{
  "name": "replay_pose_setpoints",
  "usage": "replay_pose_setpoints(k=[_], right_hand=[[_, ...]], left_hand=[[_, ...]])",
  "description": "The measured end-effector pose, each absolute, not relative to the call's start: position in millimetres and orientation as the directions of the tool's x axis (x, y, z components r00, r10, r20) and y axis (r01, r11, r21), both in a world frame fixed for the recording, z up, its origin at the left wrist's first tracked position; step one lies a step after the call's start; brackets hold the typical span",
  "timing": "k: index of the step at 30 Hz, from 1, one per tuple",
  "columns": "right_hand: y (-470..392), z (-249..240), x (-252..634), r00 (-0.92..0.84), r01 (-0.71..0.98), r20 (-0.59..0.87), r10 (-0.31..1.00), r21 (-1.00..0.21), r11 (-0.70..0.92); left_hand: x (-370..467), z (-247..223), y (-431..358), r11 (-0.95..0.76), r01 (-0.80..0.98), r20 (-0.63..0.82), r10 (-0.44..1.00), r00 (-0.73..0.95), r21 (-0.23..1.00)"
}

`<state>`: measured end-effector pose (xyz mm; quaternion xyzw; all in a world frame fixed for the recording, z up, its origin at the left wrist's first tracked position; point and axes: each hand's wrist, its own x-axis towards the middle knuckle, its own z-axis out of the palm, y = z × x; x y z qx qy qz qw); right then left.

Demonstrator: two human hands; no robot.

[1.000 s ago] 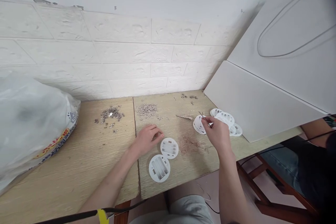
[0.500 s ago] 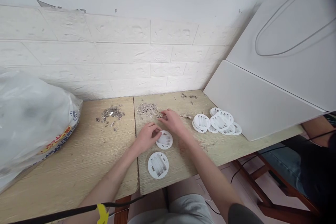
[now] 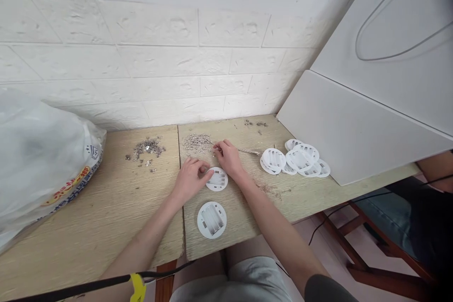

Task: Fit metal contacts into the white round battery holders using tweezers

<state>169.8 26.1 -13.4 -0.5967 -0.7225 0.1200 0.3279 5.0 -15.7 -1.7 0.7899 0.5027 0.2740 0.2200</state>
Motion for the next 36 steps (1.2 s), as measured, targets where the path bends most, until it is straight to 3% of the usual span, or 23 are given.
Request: replay_pose_setpoints(k=[3, 6, 10, 14, 20, 30, 36], right_hand=[[25.6, -13.7, 169.8, -0.077, 0.769, 0.341, 0.937, -0.578, 0.273], [26.0, -13.2, 169.2, -0.081, 0.742, 0.355, 0.931, -0.602, 0.294], [26.5, -12.3, 170.8, -0.073, 0.704, 0.381, 0.922, -0.635, 0.318], [26.1, -12.0, 173.2, -0.059, 0.687, 0.401, 0.914, -0.648, 0.329], [24.5, -10.6, 172.9, -0.086, 0.663, 0.396, 0.914, -0.662, 0.349], [24.7, -9.8, 173.2, -0.075, 0.651, 0.418, 0.905, -0.667, 0.363], [25.2, -8.5, 172.6, -0.029, 0.640, 0.352, 0.935, -0.712, 0.288]], left_hand=[[5.9, -0.6, -16.9, -0.400, 0.685, 0.200, 0.913, 0.356, 0.609], [5.7, -0.3, -16.4, -0.315, 0.615, 0.153, 0.941, 0.301, 0.723], [5.1, -1.8, -13.1, -0.155, 0.385, 0.094, 0.980, 0.173, 0.910], [5.8, -1.5, -9.9, -0.018, 0.106, 0.009, 0.996, 0.088, 0.994], [8.6, 7.3, -10.9, 0.117, -0.078, -0.115, 0.993, 0.032, 0.990], [10.2, 11.2, -13.1, 0.113, -0.117, -0.117, 0.993, -0.025, 0.987], [10.3, 10.7, -12.8, 0.125, -0.119, -0.128, 0.992, -0.019, 0.985]])
